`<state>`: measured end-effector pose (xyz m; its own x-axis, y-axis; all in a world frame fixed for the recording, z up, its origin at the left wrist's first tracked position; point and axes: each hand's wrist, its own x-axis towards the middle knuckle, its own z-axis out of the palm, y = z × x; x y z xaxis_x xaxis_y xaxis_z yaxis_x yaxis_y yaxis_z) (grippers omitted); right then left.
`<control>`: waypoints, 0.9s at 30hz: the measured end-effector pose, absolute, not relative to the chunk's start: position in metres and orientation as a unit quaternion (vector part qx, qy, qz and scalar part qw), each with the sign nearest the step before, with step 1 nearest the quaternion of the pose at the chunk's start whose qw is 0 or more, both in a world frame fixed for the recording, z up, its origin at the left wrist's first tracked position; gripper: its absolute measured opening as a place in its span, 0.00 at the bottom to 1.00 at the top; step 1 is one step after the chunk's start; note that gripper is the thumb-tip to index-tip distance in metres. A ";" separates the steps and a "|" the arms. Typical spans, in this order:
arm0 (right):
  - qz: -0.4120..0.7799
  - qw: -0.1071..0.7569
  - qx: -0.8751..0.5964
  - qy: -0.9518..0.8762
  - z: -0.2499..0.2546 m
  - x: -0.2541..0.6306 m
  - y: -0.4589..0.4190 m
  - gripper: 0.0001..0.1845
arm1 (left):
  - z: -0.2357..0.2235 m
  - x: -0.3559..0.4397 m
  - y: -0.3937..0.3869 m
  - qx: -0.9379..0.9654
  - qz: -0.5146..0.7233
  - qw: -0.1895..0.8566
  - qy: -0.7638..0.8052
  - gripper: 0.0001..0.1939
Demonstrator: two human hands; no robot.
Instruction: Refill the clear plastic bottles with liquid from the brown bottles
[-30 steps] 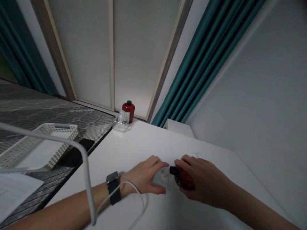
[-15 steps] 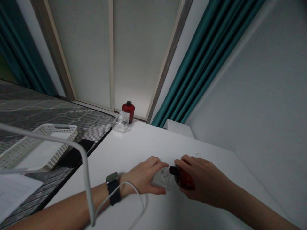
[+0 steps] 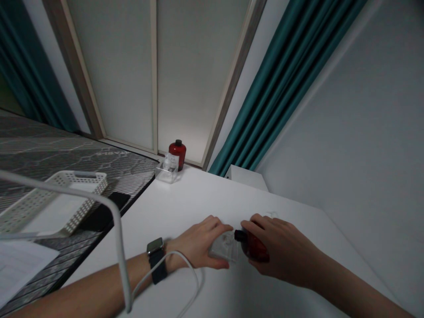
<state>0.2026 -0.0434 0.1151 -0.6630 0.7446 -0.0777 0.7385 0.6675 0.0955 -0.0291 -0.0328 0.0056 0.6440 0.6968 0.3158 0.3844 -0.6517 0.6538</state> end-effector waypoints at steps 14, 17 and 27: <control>0.034 0.057 0.405 0.912 0.114 0.203 -0.044 0.24 | 0.007 -0.028 -0.034 0.857 0.286 0.286 0.320 0.37; 0.038 0.051 0.401 0.914 0.114 0.203 -0.044 0.26 | 0.007 -0.028 -0.034 0.859 0.282 0.285 0.319 0.38; 0.045 0.053 0.396 0.916 0.115 0.202 -0.044 0.26 | 0.004 -0.028 -0.032 0.859 0.286 0.287 0.315 0.37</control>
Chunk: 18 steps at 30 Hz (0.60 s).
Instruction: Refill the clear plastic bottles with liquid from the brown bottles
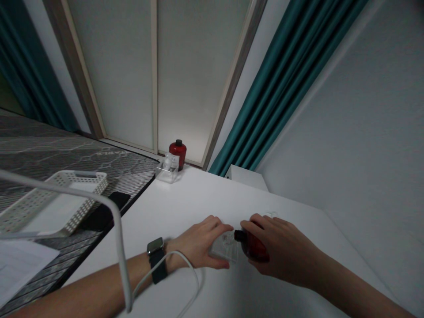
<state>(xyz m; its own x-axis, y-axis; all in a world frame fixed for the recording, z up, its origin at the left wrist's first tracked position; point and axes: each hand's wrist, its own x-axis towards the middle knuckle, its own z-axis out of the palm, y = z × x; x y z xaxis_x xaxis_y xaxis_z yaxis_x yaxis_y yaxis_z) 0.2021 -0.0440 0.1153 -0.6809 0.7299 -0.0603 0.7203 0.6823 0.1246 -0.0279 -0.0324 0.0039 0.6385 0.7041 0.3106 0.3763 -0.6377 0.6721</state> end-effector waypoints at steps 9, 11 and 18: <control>0.035 0.062 0.399 0.914 0.116 0.201 -0.043 0.25 | 0.004 -0.028 -0.033 0.859 0.281 0.287 0.318 0.38; 0.035 0.063 0.398 0.914 0.116 0.202 -0.043 0.26 | 0.004 -0.028 -0.032 0.859 0.281 0.287 0.317 0.38; 0.044 0.052 0.389 0.919 0.116 0.202 -0.043 0.25 | 0.003 -0.028 -0.032 0.854 0.285 0.298 0.316 0.38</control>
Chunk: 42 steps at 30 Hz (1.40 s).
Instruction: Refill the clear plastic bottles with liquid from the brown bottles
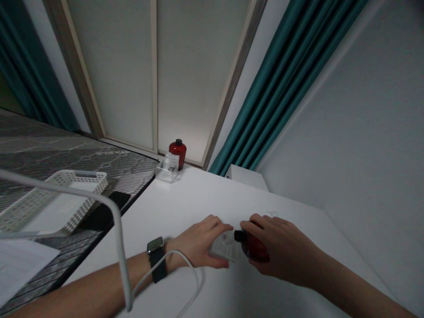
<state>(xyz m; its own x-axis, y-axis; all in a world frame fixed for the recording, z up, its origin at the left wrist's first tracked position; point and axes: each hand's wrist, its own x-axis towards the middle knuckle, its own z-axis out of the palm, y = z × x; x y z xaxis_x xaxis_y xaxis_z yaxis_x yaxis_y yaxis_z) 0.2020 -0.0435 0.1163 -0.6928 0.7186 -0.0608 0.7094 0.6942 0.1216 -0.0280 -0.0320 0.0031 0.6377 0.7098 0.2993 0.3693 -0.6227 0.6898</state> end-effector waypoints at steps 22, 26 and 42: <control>0.036 0.066 0.404 0.912 0.116 0.202 -0.042 0.25 | 0.005 -0.029 -0.033 0.866 0.270 0.280 0.315 0.38; 0.038 0.065 0.404 0.912 0.117 0.202 -0.042 0.25 | 0.004 -0.028 -0.033 0.865 0.274 0.277 0.316 0.37; 0.046 0.062 0.396 0.915 0.116 0.204 -0.042 0.25 | 0.005 -0.030 -0.032 0.862 0.277 0.291 0.309 0.38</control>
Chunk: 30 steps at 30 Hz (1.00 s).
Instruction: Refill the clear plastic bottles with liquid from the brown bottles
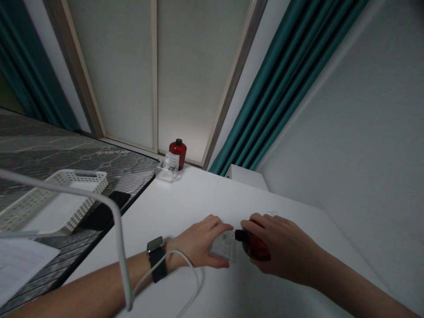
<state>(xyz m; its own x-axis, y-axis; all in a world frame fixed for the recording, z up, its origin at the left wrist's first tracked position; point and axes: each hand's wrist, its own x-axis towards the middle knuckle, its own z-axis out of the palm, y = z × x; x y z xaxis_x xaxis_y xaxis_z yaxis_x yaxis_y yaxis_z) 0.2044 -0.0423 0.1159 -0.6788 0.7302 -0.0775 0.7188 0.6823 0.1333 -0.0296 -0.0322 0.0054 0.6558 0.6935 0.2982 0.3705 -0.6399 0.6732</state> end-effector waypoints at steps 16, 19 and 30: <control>0.051 0.061 0.394 0.916 0.118 0.202 -0.041 0.24 | 0.008 -0.029 -0.034 0.864 0.269 0.284 0.317 0.38; 0.056 0.063 0.392 0.916 0.118 0.202 -0.041 0.25 | 0.007 -0.029 -0.035 0.862 0.270 0.289 0.317 0.39; 0.072 0.063 0.384 0.919 0.118 0.204 -0.042 0.24 | 0.002 -0.029 -0.030 0.869 0.263 0.285 0.309 0.40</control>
<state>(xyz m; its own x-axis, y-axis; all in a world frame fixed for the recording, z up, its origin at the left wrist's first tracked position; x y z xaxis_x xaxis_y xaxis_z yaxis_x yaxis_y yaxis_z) 0.2041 -0.0417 0.1178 -0.6977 0.7138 -0.0614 0.6956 0.6954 0.1803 -0.0289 -0.0302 0.0022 0.6717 0.6856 0.2806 0.3864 -0.6474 0.6569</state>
